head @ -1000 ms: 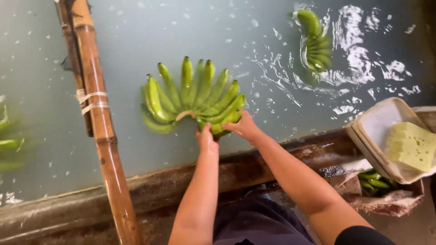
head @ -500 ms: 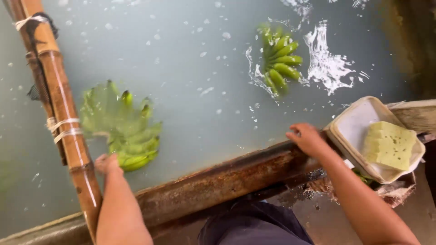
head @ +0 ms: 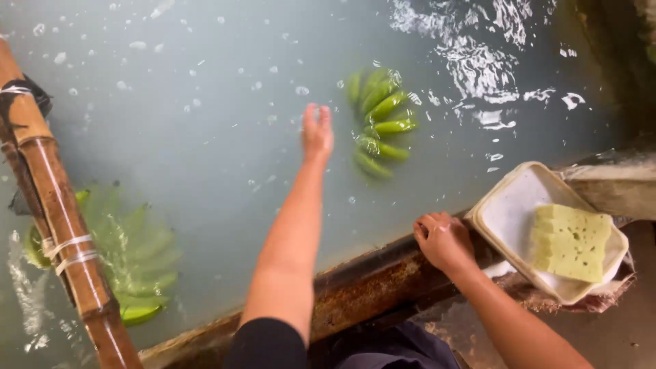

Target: Processing green banana bunches in a water tank, including cutting and sorting.

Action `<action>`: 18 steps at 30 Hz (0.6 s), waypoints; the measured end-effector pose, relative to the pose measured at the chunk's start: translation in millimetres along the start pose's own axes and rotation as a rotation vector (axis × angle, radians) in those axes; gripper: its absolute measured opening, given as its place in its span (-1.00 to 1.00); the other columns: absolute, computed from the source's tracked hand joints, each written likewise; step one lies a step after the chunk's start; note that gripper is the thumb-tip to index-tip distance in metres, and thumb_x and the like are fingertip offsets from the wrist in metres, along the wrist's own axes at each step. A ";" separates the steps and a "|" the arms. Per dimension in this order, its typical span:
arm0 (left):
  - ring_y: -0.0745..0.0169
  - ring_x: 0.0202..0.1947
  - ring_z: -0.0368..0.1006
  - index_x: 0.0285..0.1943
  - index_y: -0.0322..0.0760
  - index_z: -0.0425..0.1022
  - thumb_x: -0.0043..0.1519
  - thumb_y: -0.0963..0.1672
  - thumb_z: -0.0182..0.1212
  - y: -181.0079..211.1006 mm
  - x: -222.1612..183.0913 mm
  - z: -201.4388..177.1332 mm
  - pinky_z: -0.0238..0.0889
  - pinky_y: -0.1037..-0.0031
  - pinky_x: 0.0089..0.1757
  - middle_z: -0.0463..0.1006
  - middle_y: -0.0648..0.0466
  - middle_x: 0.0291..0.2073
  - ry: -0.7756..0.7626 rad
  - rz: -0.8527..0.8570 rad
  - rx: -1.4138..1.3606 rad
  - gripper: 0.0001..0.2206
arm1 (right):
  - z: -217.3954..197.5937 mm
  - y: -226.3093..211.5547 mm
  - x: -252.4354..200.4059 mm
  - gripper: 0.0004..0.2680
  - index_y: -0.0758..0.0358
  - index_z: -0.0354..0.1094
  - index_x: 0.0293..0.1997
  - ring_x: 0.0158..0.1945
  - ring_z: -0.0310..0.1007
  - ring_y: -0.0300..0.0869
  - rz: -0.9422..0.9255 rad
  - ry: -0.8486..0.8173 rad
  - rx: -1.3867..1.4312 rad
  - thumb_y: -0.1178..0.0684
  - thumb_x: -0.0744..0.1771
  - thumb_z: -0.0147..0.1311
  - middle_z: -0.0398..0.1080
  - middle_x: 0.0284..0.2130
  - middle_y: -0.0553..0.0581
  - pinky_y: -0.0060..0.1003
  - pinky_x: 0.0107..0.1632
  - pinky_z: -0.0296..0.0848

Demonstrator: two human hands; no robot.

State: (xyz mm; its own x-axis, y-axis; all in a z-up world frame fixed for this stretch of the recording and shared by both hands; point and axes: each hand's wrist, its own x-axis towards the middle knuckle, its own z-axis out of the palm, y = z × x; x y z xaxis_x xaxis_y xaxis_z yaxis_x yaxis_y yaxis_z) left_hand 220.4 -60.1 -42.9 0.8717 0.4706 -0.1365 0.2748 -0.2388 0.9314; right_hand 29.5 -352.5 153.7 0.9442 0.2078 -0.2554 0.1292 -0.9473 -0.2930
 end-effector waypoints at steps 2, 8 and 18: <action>-0.24 0.38 0.24 0.48 -0.44 0.14 0.36 0.21 -0.10 -14.7 12.2 52.3 0.08 0.17 0.28 0.31 -0.29 0.37 -0.071 -0.058 -0.009 -0.26 | 0.7 1.2 3.1 -0.86 0.21 0.54 -0.29 -0.13 0.51 0.05 -0.004 -0.003 -0.003 0.00 0.31 0.12 0.57 -0.29 0.14 -0.04 0.01 0.46; -0.32 0.43 0.05 0.53 -0.42 0.06 0.26 0.31 -0.12 -64.2 28.5 104.6 -0.08 0.02 0.32 0.13 -0.30 0.43 -0.592 0.248 1.056 -0.10 | -9.4 -3.1 8.0 -0.88 0.20 0.54 -0.29 -0.16 0.51 0.04 -0.016 -0.014 -0.006 0.02 0.30 0.15 0.56 -0.32 0.12 -0.05 0.00 0.44; -0.20 0.40 0.07 0.50 -0.20 0.13 0.22 0.35 -0.26 -32.1 -24.7 48.8 -0.08 -0.01 0.30 0.17 -0.11 0.42 -0.299 1.912 3.685 -0.15 | -4.8 -2.1 9.6 -0.88 0.18 0.53 -0.32 -0.13 0.49 0.00 0.006 -0.066 0.000 0.00 0.28 0.16 0.55 -0.31 0.08 -0.07 -0.02 0.42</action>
State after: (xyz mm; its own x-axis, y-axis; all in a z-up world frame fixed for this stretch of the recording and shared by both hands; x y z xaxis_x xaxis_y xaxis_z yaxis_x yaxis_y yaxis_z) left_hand 209.9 -105.5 -85.9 0.6770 -0.0416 -0.7348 -0.2113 0.9454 -0.2482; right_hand 39.8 -349.7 156.3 0.9229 0.2174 -0.3177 0.1230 -0.9486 -0.2916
